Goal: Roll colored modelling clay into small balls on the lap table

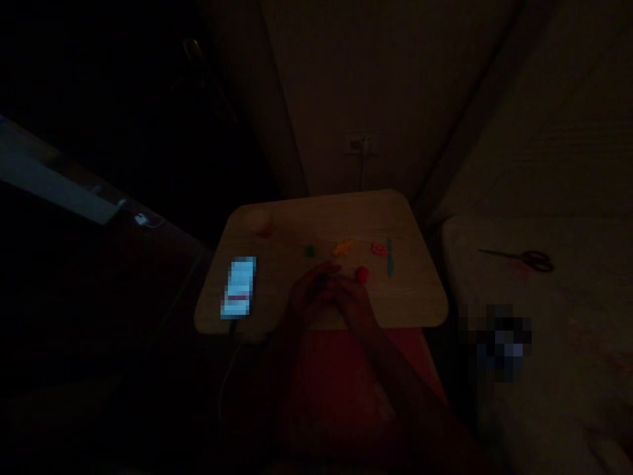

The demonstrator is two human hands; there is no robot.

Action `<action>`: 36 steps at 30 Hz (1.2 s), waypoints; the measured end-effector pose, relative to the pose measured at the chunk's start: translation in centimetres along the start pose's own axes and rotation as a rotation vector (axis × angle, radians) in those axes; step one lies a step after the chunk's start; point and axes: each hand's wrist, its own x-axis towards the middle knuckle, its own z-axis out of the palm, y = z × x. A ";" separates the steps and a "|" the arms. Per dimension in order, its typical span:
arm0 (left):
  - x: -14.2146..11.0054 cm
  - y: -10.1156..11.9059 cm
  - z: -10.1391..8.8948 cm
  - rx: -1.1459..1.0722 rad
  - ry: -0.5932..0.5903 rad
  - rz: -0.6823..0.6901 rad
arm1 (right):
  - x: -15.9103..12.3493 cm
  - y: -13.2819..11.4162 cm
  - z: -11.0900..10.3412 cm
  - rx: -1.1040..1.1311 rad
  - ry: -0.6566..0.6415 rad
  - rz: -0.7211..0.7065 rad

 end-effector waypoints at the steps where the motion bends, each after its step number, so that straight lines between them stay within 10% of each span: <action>1: 0.1 0.1 -0.1 -0.025 -0.017 -0.011 | 0.0 0.1 0.0 0.007 0.002 0.003; 22: -0.3 0.4 -0.4 0.114 0.163 -0.110 | 0.7 1.1 0.1 0.018 -0.055 -0.007; 36: 0.1 -0.7 -0.1 0.386 0.009 0.134 | 0.7 -0.5 0.6 -0.182 -0.029 -0.109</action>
